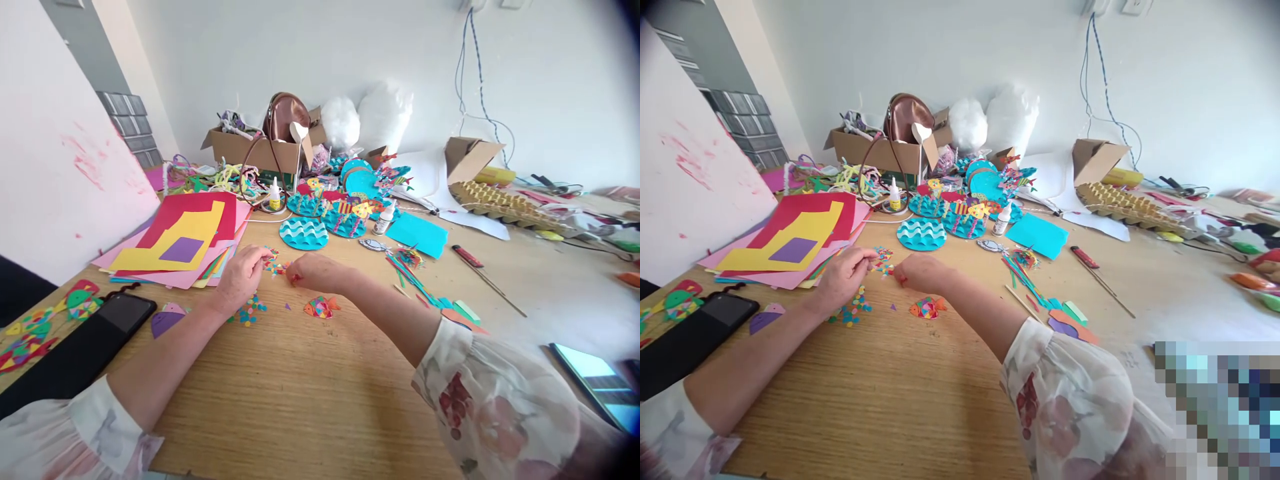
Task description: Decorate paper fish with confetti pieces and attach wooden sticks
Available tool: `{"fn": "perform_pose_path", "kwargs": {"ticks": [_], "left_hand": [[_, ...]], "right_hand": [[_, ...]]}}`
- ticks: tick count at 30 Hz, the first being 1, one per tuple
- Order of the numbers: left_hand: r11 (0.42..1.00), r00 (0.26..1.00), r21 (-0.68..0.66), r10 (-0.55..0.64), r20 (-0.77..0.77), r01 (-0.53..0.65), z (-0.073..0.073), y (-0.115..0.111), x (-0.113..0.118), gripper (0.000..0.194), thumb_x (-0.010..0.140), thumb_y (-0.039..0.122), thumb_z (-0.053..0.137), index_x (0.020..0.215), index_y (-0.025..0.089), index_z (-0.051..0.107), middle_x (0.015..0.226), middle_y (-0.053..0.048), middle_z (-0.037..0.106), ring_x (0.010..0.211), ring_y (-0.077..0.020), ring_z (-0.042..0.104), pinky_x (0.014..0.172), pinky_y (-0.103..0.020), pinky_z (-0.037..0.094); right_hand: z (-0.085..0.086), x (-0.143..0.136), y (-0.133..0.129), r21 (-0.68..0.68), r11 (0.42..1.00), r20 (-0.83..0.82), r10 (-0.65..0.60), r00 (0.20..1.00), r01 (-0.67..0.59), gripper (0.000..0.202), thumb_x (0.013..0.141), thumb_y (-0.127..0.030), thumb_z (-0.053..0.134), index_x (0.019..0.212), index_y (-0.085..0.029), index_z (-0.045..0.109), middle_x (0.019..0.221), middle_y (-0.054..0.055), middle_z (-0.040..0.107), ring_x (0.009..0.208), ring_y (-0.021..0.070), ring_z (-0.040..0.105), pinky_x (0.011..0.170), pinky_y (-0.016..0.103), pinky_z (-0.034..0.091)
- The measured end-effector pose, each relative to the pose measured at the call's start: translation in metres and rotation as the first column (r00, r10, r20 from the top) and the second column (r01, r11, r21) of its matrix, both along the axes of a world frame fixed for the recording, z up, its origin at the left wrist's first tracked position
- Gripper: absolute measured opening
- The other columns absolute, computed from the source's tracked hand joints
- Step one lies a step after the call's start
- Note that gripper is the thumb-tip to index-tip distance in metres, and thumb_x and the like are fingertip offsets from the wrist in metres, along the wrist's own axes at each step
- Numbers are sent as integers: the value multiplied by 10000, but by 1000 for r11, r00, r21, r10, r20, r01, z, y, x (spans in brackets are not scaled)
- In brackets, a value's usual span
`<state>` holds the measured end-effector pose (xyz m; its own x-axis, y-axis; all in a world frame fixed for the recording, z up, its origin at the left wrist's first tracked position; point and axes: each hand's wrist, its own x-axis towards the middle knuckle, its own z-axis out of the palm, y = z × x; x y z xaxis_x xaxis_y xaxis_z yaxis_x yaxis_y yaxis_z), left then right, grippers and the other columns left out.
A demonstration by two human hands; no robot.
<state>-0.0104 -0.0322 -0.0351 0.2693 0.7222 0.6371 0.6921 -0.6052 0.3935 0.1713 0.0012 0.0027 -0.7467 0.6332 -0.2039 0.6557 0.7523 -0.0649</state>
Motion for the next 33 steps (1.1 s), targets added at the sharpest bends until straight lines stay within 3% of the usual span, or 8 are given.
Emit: {"fn": "perform_pose_path", "kwargs": {"ticks": [9,23,28,30,33], "left_hand": [[999,1000,-26,-23,-9,23,-2,1,1,218,821,105,348,867,164,553,764,-24,586,698,-136,570,648,-258,468],[998,998,-13,-60,1,60,-5,3,0,223,822,92,356,872,152,565,796,-43,605,695,-135,578,658,-264,475],[993,998,-100,-54,38,58,-5,1,5,197,791,102,408,855,162,585,833,-54,627,793,-164,589,711,-290,473],[978,997,-203,-40,74,54,-3,-2,10,177,781,136,442,861,160,597,845,-57,631,785,-168,588,677,-280,475],[907,990,-412,-24,141,81,0,-8,20,175,771,207,480,877,154,609,808,-45,629,716,-155,585,607,-252,466]], "right_hand": [[3,0,0,-24,999,13,22,1000,-22,184,737,-159,522,854,-181,662,826,62,659,734,155,562,541,221,279],[2,9,4,-183,975,-164,-153,975,122,186,715,-91,484,788,-169,636,793,36,638,713,129,522,566,205,303],[2,15,2,-343,919,-327,-309,893,192,139,686,-85,521,766,-157,608,749,5,607,681,101,504,572,190,334],[3,16,-2,-441,874,-382,-388,839,203,115,685,-91,519,751,-151,591,706,-9,587,640,87,500,554,183,351],[4,18,-9,-591,781,-428,-515,742,201,78,697,-104,497,712,-146,561,638,-26,554,567,69,496,519,178,376]]}}
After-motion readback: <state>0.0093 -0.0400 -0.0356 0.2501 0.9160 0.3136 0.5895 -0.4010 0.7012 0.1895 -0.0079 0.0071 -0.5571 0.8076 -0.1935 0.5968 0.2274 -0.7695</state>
